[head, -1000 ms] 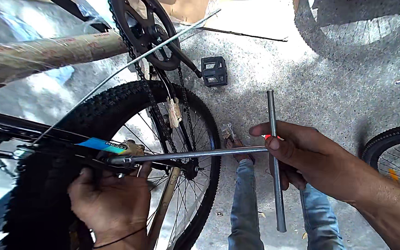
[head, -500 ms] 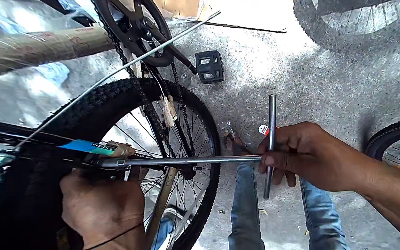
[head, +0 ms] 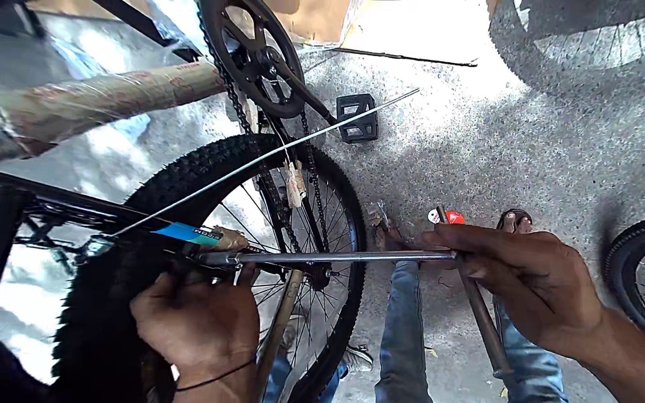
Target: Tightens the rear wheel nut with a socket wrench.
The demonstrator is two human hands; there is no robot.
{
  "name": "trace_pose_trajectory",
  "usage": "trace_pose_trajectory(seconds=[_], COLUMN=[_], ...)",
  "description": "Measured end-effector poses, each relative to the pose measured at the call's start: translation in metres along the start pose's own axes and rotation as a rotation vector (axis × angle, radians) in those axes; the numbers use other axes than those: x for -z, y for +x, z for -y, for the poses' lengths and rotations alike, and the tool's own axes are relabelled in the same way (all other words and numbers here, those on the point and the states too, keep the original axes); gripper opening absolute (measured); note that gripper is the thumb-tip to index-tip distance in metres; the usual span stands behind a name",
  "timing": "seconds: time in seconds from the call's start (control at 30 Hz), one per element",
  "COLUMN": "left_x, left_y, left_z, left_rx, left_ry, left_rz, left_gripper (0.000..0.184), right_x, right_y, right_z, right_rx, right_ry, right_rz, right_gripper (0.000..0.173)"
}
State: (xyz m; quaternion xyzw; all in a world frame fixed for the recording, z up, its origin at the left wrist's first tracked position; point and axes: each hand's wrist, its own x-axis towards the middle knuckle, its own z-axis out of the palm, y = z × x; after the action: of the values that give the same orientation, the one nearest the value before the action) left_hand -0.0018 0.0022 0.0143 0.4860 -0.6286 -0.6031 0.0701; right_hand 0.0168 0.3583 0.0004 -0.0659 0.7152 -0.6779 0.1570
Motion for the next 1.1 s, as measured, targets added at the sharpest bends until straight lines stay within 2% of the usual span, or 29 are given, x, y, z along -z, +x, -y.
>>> trace_pose_trajectory(seconds=[0.1, 0.17, 0.2, 0.3, 0.33, 0.37, 0.4, 0.47, 0.53, 0.63, 0.87, 1.1], left_x=[-0.001, 0.000, 0.000, 0.001, 0.001, 0.001, 0.001, -0.001, -0.003, -0.005, -0.009, -0.014], left_y=[0.001, 0.002, 0.001, 0.001, 0.001, 0.001, 0.001, 0.001, 0.000, 0.000, 0.000, -0.002], left_z=[0.002, 0.002, 0.002, 0.003, 0.003, 0.003, 0.003, 0.002, 0.002, 0.002, -0.002, -0.002], left_rx=[-0.004, -0.011, -0.012, -0.013, -0.008, -0.005, -0.006, -0.016, -0.022, -0.012, -0.018, -0.033], left_ry=[-0.008, -0.001, -0.008, -0.036, -0.037, -0.036, -0.031, -0.014, 0.000, -0.003, 0.015, -0.033], left_rz=[-0.012, -0.009, -0.008, -0.012, -0.014, -0.015, -0.019, -0.036, -0.065, -0.074, -0.083, -0.118], left_gripper=[0.038, 0.036, 0.035, 0.034, 0.034, 0.036, 0.037, 0.035, 0.034, 0.033, 0.035, 0.027], right_x=[-0.006, -0.011, -0.015, -0.026, -0.028, -0.028, -0.026, -0.020, -0.012, -0.005, -0.001, -0.006], right_y=[0.004, 0.005, 0.005, 0.003, 0.001, -0.003, -0.007, -0.013, -0.015, -0.014, -0.023, -0.035], right_z=[0.003, 0.006, 0.008, 0.013, 0.013, 0.012, 0.010, 0.005, 0.000, -0.001, -0.009, -0.015], right_rx=[-0.070, -0.117, -0.137, -0.219, -0.268, -0.330, -0.403, -0.491, -0.485, -0.391, -0.079, 0.056], right_ry=[0.033, 0.169, 0.227, 0.353, 0.399, 0.458, 0.531, 0.593, 0.568, 0.394, 0.109, 0.041], right_rz=[-0.112, -0.186, -0.239, -0.337, -0.341, -0.333, -0.304, -0.184, -0.036, 0.089, 0.122, 0.143], right_gripper=[0.023, 0.033, 0.045, 0.098, 0.105, 0.100, 0.085, 0.043, 0.025, 0.021, 0.016, 0.018])
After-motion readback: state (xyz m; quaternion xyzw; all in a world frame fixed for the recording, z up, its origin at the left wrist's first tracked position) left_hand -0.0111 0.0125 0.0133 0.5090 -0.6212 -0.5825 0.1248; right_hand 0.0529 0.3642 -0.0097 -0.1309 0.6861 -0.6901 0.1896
